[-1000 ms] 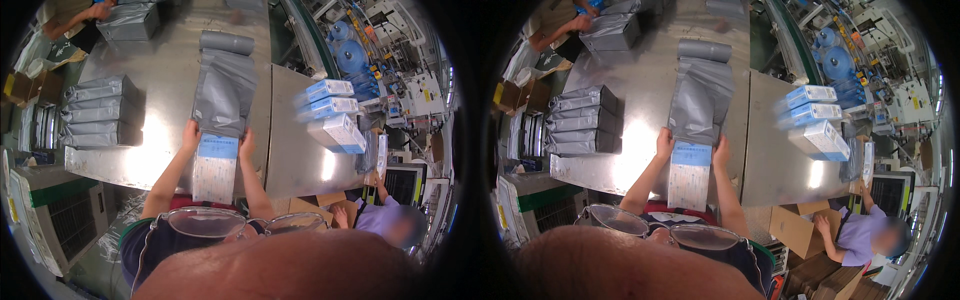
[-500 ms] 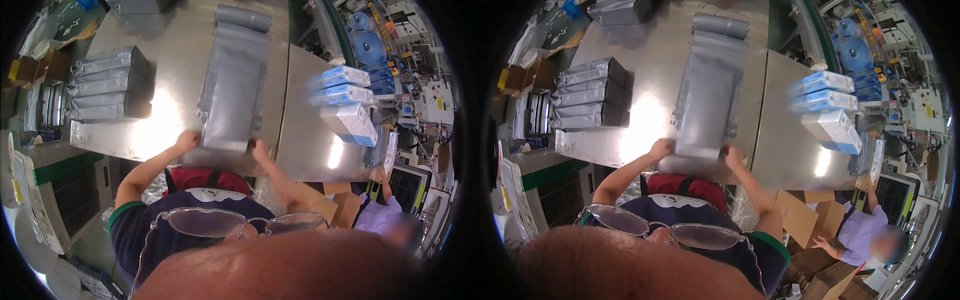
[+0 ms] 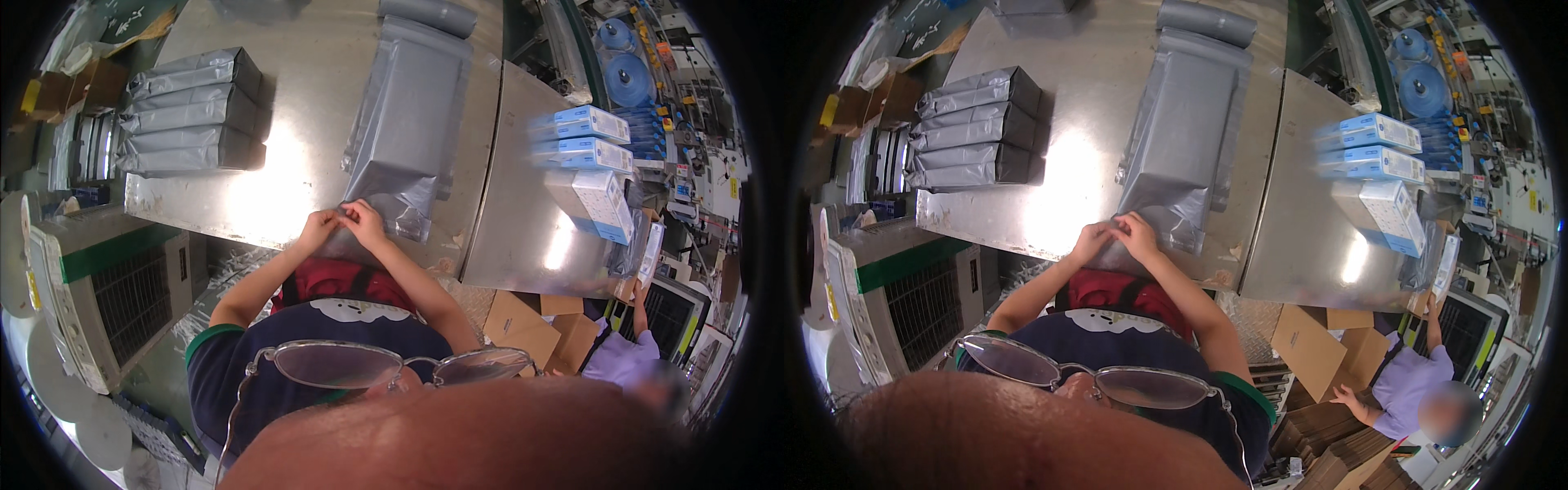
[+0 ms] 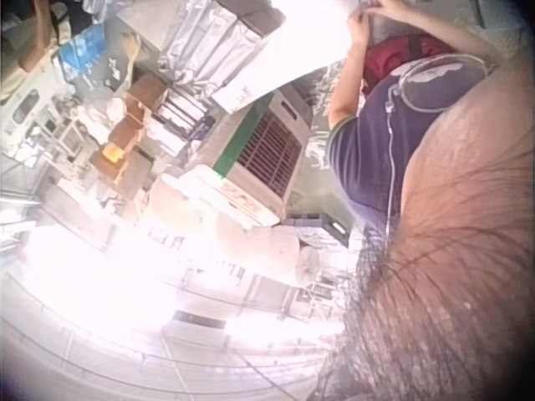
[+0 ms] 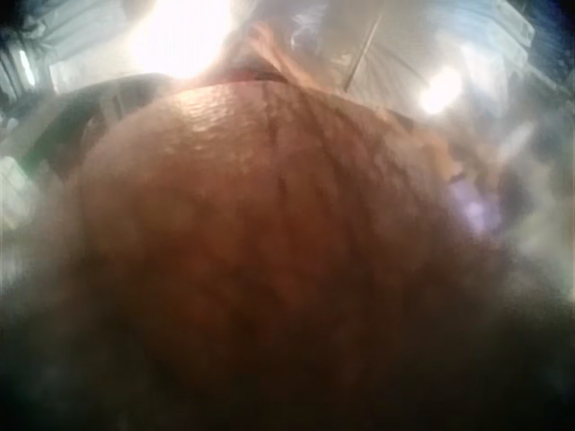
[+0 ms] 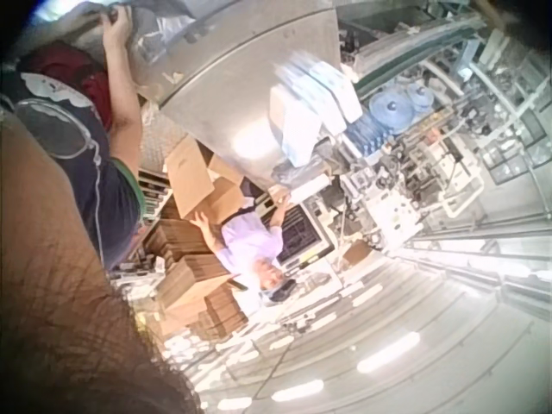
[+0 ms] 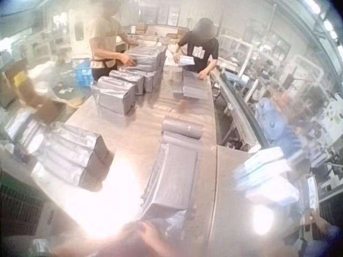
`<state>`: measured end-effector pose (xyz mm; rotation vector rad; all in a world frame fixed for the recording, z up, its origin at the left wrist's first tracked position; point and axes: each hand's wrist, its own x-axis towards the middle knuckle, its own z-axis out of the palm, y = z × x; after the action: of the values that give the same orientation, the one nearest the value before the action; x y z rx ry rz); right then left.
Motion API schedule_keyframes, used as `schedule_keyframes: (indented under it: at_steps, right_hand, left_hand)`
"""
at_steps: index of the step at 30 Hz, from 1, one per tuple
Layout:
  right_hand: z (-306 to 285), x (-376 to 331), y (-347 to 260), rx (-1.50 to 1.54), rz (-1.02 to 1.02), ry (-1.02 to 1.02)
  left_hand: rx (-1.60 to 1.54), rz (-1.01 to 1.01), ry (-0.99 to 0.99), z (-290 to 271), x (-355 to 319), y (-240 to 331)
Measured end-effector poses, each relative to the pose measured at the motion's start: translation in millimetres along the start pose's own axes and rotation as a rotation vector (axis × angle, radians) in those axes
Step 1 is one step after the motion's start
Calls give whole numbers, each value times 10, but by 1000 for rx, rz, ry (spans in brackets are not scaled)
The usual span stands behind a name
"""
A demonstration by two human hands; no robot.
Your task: The person places items into grey plastic mailing bags on a metal table, folding the top of each bag over and pressing it down to seal it. They repeat this process with multiple items, stacking the finished packages to the side.
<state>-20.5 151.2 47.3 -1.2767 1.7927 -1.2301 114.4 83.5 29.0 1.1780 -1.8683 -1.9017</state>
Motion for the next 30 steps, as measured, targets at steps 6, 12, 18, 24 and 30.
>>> schedule_keyframes:
  at_steps: [6, 12, 18, 24, 30]
  right_hand:
    - [-569, -657, 265, -67, 47, 276]
    - [-1783, -2026, 561, -966, 351, -1093]
    - [-1671, -291, 560, -957, -383, -397]
    - [-1722, 87, 387, -271, -84, 245]
    - [-1365, 627, 790, -693, 391, 258]
  left_hand:
    - [-9, -54, -134, -39, -19, -277]
    - [1347, 920, -79, -321, 142, 403]
    - [1204, 1107, -275, -345, 712, 569]
    - [400, 386, 200, -203, 972, 462]
    - [414, 3, 391, 237, 1515, 334]
